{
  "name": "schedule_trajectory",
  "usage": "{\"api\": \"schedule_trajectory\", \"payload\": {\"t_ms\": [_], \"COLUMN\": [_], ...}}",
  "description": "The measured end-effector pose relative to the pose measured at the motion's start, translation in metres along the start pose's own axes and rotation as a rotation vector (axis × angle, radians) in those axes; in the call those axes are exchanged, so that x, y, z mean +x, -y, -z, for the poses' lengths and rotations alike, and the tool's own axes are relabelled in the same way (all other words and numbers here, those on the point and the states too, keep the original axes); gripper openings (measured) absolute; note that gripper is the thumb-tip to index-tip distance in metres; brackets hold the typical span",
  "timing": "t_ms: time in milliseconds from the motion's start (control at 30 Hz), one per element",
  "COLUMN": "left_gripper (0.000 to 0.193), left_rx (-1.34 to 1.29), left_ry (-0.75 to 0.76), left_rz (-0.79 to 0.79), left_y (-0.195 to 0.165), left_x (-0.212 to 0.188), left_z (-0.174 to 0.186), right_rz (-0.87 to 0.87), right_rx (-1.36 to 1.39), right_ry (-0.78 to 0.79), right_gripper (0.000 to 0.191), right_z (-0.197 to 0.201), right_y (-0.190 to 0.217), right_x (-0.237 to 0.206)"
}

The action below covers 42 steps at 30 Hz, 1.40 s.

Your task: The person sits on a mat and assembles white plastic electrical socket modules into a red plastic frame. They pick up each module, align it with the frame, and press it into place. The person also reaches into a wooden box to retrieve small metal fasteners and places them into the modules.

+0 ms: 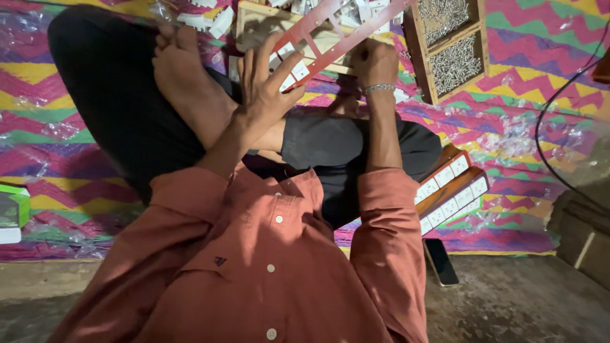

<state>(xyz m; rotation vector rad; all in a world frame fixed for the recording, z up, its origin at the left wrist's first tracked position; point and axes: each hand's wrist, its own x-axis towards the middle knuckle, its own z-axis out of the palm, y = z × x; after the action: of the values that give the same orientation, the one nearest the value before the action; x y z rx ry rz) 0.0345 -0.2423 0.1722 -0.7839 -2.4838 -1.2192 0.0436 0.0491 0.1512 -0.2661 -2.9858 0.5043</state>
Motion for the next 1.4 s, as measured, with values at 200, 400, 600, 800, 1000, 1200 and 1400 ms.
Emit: {"api": "schedule_trajectory", "payload": {"t_ms": [200, 400, 600, 800, 1000, 1200, 1400], "left_gripper": [0.064, 0.062, 0.062, 0.063, 0.048, 0.024, 0.020], "left_rx": [-0.009, -0.014, -0.009, -0.034, 0.049, -0.341, -1.208], "left_ry": [0.002, 0.048, 0.032, 0.032, -0.010, -0.151, -0.096], "left_rz": [0.011, 0.040, 0.023, 0.035, -0.011, -0.071, 0.584], "left_y": [-0.003, -0.007, -0.004, 0.000, 0.002, 0.010, 0.021], "left_x": [0.002, 0.008, 0.013, 0.011, 0.013, 0.014, 0.000], "left_z": [-0.003, -0.013, -0.014, -0.015, -0.013, 0.000, -0.001], "right_rz": [-0.098, 0.202, 0.287, 0.294, 0.355, 0.065, -0.059], "right_rx": [0.197, 0.434, 0.347, 0.299, 0.292, 0.274, -0.060], "right_ry": [-0.286, -0.235, -0.145, -0.173, -0.205, -0.340, -0.254], "right_gripper": [0.008, 0.012, 0.016, 0.016, 0.016, 0.005, 0.010], "right_z": [0.047, 0.055, 0.054, 0.052, 0.054, 0.087, 0.114], "right_y": [0.033, 0.113, 0.137, 0.144, 0.144, 0.070, -0.055], "right_x": [-0.024, -0.054, -0.041, -0.039, -0.042, -0.040, 0.006]}}
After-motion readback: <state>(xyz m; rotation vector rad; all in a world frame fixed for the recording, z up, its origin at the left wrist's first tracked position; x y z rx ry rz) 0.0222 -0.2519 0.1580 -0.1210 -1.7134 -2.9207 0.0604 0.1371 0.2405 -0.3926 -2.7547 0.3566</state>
